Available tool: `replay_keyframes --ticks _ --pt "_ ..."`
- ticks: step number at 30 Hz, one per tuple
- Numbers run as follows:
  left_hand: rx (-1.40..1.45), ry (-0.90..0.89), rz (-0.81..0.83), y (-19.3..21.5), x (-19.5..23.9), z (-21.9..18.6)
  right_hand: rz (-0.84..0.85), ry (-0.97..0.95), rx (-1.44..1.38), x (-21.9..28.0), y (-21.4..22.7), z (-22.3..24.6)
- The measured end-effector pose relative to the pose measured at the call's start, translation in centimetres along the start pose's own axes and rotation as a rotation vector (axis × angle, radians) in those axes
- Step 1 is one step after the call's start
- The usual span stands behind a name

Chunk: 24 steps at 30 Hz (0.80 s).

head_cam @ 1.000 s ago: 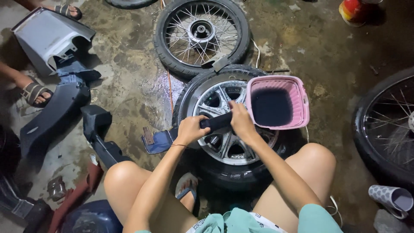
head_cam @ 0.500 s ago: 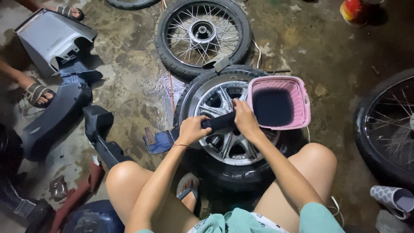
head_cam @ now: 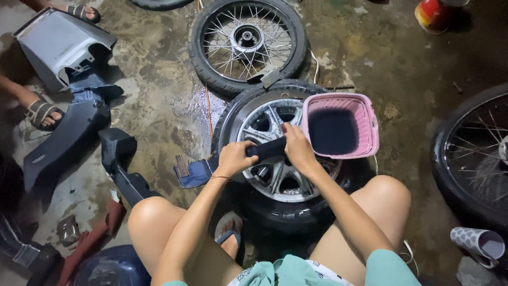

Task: Hand sanding a black plastic motorcycle part using wet sandpaper and water to smooth the surface.

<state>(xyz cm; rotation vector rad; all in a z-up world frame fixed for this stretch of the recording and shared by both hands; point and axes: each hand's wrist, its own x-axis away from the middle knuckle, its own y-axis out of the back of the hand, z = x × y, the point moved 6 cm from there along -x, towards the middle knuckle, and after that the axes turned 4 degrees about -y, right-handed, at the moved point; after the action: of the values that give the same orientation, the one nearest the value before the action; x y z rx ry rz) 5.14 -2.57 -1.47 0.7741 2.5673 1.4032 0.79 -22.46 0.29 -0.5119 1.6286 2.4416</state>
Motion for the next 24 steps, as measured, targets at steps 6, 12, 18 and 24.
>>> replay_keyframes --ticks 6,12,18,24 --pt "-0.025 0.006 0.015 -0.3 -0.4 0.4 0.045 0.171 0.165 1.7 -0.2 4.9" --pt "-0.003 0.005 0.001 -0.1 -0.2 0.2 0.104 0.112 -0.041 0.7 -0.3 3.3" --pt "-0.009 0.005 0.012 0.2 0.0 0.0 -0.036 -0.011 0.113 0.2 -0.9 -0.7" --pt "-0.031 0.006 0.003 -0.6 -0.5 0.7 0.024 0.15 0.168 2.6 -0.4 6.4"
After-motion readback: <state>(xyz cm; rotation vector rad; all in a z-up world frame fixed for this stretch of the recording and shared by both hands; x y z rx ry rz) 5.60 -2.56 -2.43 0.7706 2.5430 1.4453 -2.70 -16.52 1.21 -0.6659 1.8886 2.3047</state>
